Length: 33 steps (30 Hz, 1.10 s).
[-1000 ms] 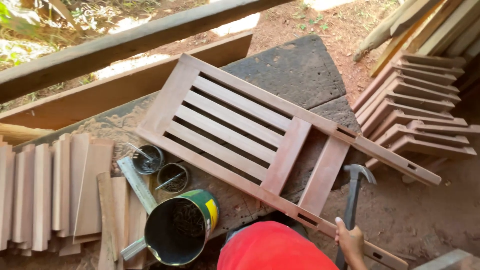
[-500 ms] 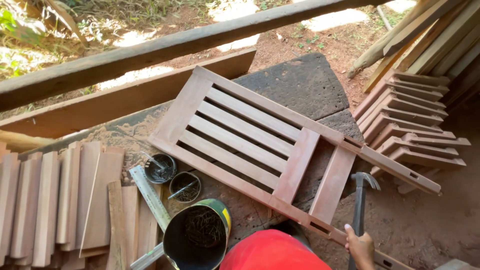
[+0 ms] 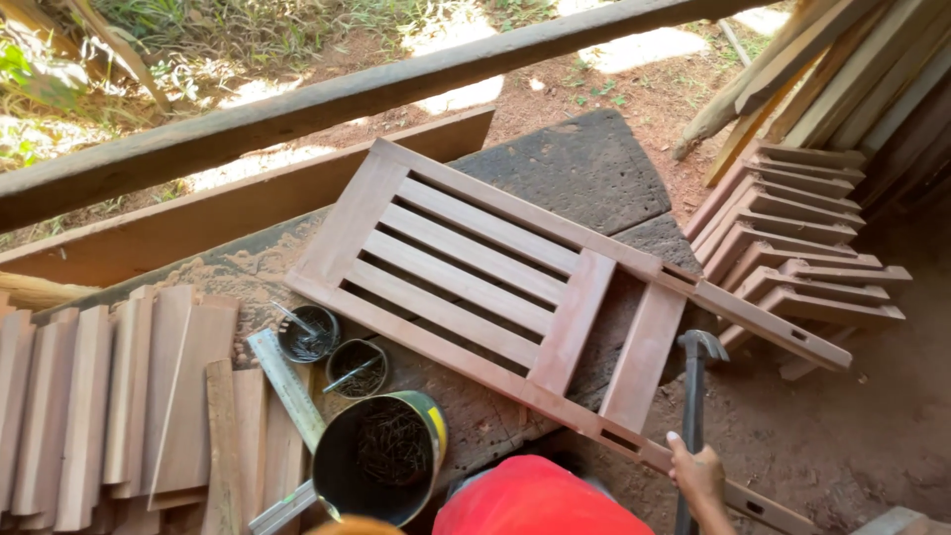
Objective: The person assembles a slatted wooden furniture panel on a rustic workbench. They take nails from a bucket, position the frame, hammer nails into the joints, flip the panel over, and hammer nails into the other side, then lift the panel to work on it.
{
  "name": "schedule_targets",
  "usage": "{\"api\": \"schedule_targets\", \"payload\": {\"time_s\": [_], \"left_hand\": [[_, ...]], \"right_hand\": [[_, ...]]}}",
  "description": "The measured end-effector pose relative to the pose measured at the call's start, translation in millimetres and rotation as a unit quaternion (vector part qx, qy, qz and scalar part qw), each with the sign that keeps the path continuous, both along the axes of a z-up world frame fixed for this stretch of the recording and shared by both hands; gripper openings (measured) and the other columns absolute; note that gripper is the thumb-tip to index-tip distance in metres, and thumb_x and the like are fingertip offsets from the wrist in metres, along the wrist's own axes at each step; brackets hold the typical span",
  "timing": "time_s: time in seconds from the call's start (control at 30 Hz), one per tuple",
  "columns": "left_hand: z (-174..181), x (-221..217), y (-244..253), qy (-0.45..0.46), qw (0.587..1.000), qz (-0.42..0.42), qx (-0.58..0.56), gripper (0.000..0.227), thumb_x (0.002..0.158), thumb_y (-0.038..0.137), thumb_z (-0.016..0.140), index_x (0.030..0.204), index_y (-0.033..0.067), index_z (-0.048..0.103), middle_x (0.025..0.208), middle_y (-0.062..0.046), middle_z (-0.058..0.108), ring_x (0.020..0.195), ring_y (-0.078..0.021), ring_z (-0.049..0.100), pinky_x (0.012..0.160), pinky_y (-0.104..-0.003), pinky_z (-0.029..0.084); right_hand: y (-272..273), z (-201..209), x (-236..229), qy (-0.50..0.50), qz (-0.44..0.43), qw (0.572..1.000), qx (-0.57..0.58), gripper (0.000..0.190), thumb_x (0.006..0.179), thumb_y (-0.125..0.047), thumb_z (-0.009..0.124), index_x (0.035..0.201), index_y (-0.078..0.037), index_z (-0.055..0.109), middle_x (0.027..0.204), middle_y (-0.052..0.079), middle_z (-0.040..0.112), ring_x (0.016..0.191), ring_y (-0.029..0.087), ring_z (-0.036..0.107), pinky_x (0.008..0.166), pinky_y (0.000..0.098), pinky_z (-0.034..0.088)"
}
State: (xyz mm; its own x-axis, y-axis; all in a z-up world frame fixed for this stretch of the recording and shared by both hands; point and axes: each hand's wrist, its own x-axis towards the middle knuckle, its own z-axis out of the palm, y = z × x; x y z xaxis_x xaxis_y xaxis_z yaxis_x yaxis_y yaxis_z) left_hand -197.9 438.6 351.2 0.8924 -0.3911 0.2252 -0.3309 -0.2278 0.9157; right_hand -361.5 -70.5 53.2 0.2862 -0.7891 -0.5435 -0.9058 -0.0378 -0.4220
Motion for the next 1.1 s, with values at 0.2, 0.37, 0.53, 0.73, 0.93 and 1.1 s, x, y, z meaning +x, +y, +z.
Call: {"api": "schedule_targets", "payload": {"time_s": [0.2, 0.37, 0.53, 0.73, 0.93, 1.1], "left_hand": [[-121.3, -30.7, -47.3, -0.103, 0.994, -0.011, -0.022, 0.023, 0.091, 0.028, 0.059, 0.070, 0.0208, 0.063, 0.066, 0.009, 0.081, 0.072, -0.0039, 0.076, 0.085, -0.022, 0.060], [-99.1, -43.8, -138.8, -0.118, 0.992, -0.028, 0.039, 0.019, 0.075, 0.026, 0.075, 0.091, 0.0171, 0.080, 0.065, 0.010, 0.075, 0.073, -0.0077, 0.076, 0.073, -0.023, 0.059], [-125.3, -65.3, -172.3, -0.262, 0.930, -0.167, 0.194, 0.037, 0.094, 0.053, 0.071, 0.109, 0.0200, 0.076, 0.079, 0.004, 0.068, 0.076, -0.0108, 0.068, 0.079, -0.029, 0.053], [-170.6, -67.6, -122.8, -0.161, 0.885, -0.109, 0.424, 0.037, 0.082, 0.047, 0.077, 0.113, 0.0294, 0.067, 0.095, 0.005, 0.073, 0.094, -0.0158, 0.070, 0.099, -0.044, 0.047], [-191.3, -72.2, -94.0, -0.151, 0.860, 0.193, 0.448, 0.043, 0.071, 0.045, 0.082, 0.107, 0.0213, 0.077, 0.095, 0.005, 0.074, 0.091, -0.0158, 0.070, 0.084, -0.032, 0.054], [-201.5, -80.2, -96.9, -0.168, 0.865, 0.223, 0.416, 0.039, 0.077, 0.036, 0.082, 0.110, 0.0158, 0.076, 0.109, -0.003, 0.072, 0.097, -0.0188, 0.070, 0.084, -0.034, 0.058]], "right_hand": [[-9.9, -8.0, -12.6, -0.095, -0.054, 0.993, 0.036, 0.038, 0.093, -0.030, 0.072, 0.081, 0.004, 0.061, 0.059, 0.013, 0.059, 0.044, 0.024, 0.057, 0.043, 0.0359, 0.045], [-7.2, 17.4, -5.7, -0.090, -0.024, 0.992, 0.091, 0.031, 0.098, -0.029, 0.065, 0.088, 0.000, 0.061, 0.061, 0.007, 0.058, 0.046, 0.019, 0.057, 0.044, 0.0313, 0.045], [-13.4, 24.2, -9.2, -0.121, -0.034, 0.984, 0.125, 0.029, 0.097, -0.027, 0.065, 0.085, 0.000, 0.060, 0.060, 0.007, 0.057, 0.046, 0.019, 0.056, 0.044, 0.0316, 0.046], [-21.3, 17.6, -15.9, -0.166, -0.049, 0.973, 0.153, 0.029, 0.097, -0.024, 0.065, 0.082, 0.001, 0.060, 0.060, 0.009, 0.059, 0.045, 0.019, 0.054, 0.042, 0.0332, 0.045], [-21.2, 16.0, -18.7, -0.177, -0.035, 0.973, 0.142, 0.030, 0.094, -0.024, 0.067, 0.080, 0.002, 0.060, 0.058, 0.009, 0.059, 0.043, 0.020, 0.055, 0.041, 0.0336, 0.045], [-20.1, 12.5, -18.9, -0.162, -0.026, 0.977, 0.134, 0.029, 0.095, -0.023, 0.067, 0.082, 0.001, 0.059, 0.059, 0.009, 0.059, 0.043, 0.020, 0.055, 0.040, 0.0335, 0.045]]}}
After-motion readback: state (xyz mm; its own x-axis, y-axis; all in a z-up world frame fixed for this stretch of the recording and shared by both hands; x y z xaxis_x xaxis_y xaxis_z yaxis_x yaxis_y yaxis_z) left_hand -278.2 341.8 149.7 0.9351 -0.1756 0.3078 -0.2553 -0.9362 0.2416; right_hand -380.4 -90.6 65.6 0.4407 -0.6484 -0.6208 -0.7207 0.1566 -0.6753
